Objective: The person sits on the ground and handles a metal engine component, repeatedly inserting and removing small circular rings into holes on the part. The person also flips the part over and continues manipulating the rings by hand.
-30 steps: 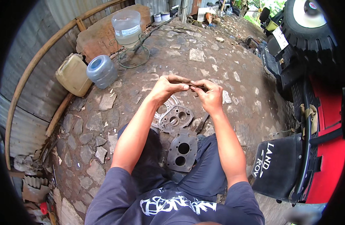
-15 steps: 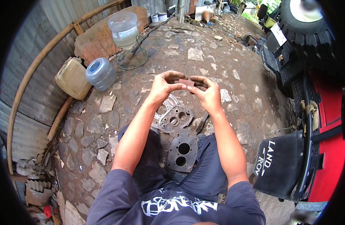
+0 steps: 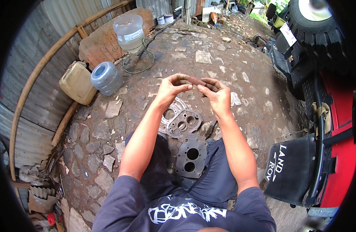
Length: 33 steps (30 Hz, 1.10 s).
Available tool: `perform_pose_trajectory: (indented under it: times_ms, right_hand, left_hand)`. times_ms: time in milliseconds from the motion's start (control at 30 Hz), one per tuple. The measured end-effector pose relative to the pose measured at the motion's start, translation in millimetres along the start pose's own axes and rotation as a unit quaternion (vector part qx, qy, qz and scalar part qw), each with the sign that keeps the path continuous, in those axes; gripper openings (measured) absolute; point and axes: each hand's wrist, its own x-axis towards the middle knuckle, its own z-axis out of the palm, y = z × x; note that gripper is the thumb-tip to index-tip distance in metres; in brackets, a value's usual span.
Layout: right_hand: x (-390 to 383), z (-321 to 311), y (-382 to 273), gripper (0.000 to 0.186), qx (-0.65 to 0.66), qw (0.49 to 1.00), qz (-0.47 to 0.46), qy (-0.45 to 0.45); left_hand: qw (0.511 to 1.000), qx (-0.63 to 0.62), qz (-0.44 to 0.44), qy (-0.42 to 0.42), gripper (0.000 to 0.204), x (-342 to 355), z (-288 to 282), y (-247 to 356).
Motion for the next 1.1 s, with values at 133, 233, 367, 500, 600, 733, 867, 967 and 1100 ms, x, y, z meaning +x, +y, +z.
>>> perform_pose_trajectory:
  times_ms: [133,233,367,500,600,733,867,967,1100]
  right_hand:
    - [-3,-2,-3,0.04,0.04,0.998,0.041,-0.002]
    - [1,3,-2,0.038,0.068,0.995,0.07,-0.007]
    - [5,7,-3,0.038,0.068,0.988,0.135,0.021]
    - [17,5,12,0.038,0.086,0.982,0.164,0.032]
    - [19,8,23,0.036,0.087,0.984,0.152,0.037]
    - [23,6,38,0.026,0.058,0.982,0.177,-0.021]
    - [58,-13,87,0.022,-0.169,0.973,0.135,0.082]
    - [78,-67,157,0.025,-0.358,0.922,0.113,0.092]
    - [80,-107,180,0.036,-0.589,0.778,0.216,-0.034]
  left_hand:
    - [0.999,0.034,-0.005,-0.034,0.039,0,3,6]
    - [0.999,0.036,-0.015,-0.018,0.032,2,9,-1]
    - [0.997,0.021,-0.04,0.066,0.029,4,20,-15]
    - [0.991,-0.039,-0.055,0.112,0.032,5,40,-20]
    - [0.988,-0.083,-0.02,0.131,0.033,9,48,-41]
    - [0.976,-0.1,-0.068,0.179,0.032,13,30,-52]
    - [0.969,-0.09,-0.166,0.162,0.032,25,-18,-55]
    - [0.814,0.545,-0.175,0.099,0.038,29,-20,-73]
    - [0.762,0.62,-0.154,-0.109,0.04,0,-44,-127]
